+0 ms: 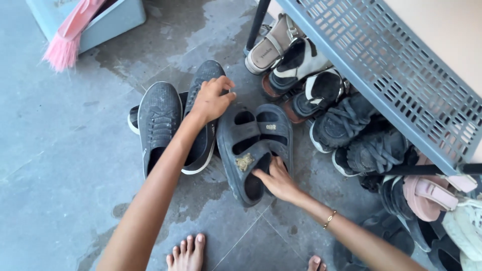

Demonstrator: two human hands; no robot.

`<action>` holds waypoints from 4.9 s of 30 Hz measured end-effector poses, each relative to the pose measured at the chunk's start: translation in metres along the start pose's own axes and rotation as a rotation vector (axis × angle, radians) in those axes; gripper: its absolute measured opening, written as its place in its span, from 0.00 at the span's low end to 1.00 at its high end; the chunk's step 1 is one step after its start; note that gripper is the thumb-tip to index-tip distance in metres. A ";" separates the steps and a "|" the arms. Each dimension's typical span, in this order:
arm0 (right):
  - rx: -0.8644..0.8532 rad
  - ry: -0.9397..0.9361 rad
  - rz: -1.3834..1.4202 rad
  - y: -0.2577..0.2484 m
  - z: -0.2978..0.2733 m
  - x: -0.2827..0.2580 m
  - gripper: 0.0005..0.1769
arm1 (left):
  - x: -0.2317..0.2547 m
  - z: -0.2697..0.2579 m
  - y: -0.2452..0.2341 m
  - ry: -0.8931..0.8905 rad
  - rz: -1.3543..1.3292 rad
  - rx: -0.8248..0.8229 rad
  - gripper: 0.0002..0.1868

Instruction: Organize various pairs of shoes and sandals on a floor-standing shoe rack and the floor.

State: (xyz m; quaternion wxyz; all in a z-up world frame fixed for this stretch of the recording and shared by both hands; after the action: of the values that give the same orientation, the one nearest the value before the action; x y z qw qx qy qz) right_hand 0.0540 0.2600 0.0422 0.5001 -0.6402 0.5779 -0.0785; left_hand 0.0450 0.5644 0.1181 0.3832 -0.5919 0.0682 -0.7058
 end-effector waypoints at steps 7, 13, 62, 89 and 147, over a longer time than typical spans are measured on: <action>0.062 0.258 0.672 0.014 0.018 0.002 0.31 | 0.025 -0.007 0.001 -0.014 0.071 0.028 0.17; 0.157 0.296 1.070 0.024 0.030 0.013 0.19 | 0.036 -0.012 0.011 -0.006 0.120 0.023 0.17; 0.175 -0.298 -0.371 -0.419 0.148 -0.199 0.22 | 0.143 0.087 0.055 -0.152 -1.734 0.261 0.34; 0.305 -0.172 0.912 -0.275 0.011 -0.135 0.49 | 0.169 0.080 0.018 0.063 -0.732 0.401 0.50; 0.589 -0.480 0.730 -0.165 0.012 -0.146 0.09 | 0.001 -0.008 -0.093 0.077 0.176 0.159 0.30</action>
State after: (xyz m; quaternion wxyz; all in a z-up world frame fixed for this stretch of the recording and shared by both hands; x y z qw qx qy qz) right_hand 0.1242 0.3585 0.2267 0.7720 -0.2295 0.5859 0.0905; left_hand -0.0050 0.6260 0.1680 0.4866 -0.5236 0.0783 -0.6950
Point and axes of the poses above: each hand's wrist, its own z-axis towards the middle knuckle, its own y-axis out of the palm, x = y × z, the point moved 8 cm from there along z, towards the middle knuckle, and after that the axes turned 14 degrees about y, right-handed, at the moved point
